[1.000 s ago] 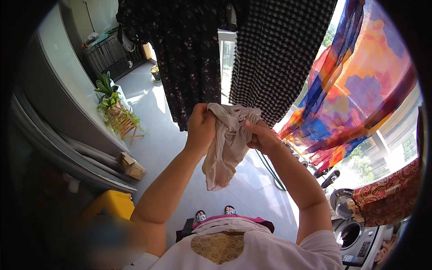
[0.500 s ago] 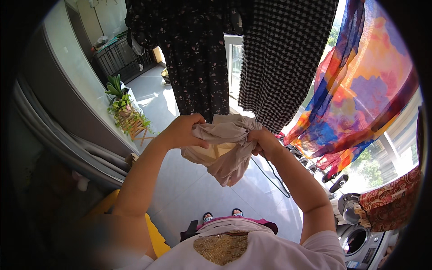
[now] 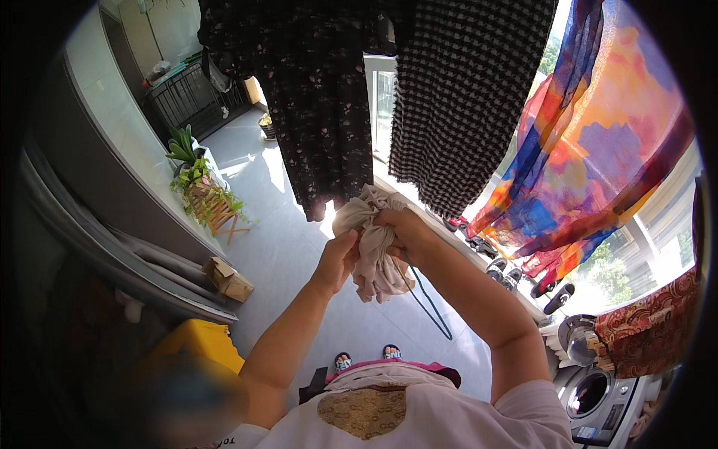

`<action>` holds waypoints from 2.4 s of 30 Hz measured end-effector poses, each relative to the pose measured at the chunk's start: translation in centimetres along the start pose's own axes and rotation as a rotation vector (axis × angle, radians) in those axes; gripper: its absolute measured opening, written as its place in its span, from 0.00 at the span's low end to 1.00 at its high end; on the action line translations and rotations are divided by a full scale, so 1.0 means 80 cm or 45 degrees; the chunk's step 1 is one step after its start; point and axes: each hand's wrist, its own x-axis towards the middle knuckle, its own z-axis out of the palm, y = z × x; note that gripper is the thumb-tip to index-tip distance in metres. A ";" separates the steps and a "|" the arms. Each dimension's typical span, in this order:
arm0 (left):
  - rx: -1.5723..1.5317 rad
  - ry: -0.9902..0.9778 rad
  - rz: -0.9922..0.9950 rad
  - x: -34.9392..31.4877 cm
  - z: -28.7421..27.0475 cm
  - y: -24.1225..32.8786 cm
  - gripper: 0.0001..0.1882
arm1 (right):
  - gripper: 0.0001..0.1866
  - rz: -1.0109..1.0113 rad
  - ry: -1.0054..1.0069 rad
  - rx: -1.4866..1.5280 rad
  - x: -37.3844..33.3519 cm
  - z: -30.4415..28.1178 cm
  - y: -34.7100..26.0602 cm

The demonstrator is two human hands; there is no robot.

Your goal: The person removes several items of clothing from a washing machine and hangs them on hangers on a laundry rack.

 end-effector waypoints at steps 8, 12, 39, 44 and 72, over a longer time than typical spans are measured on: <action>-0.135 0.138 -0.328 -0.017 0.037 0.037 0.12 | 0.13 -0.112 -0.004 -0.254 -0.010 -0.012 0.001; -0.141 0.026 -0.356 -0.007 0.033 0.086 0.17 | 0.20 -0.108 -0.178 -0.301 -0.005 -0.043 0.025; 0.102 0.066 -0.432 -0.002 0.053 0.154 0.23 | 0.16 -0.018 0.262 -0.490 -0.002 -0.064 0.120; 0.569 -0.029 -0.720 0.006 0.107 0.062 0.19 | 0.12 -0.147 -0.009 -0.464 0.016 -0.052 0.126; 0.234 0.524 0.087 0.012 0.039 0.014 0.18 | 0.24 -0.174 -0.180 -0.709 0.017 -0.077 0.095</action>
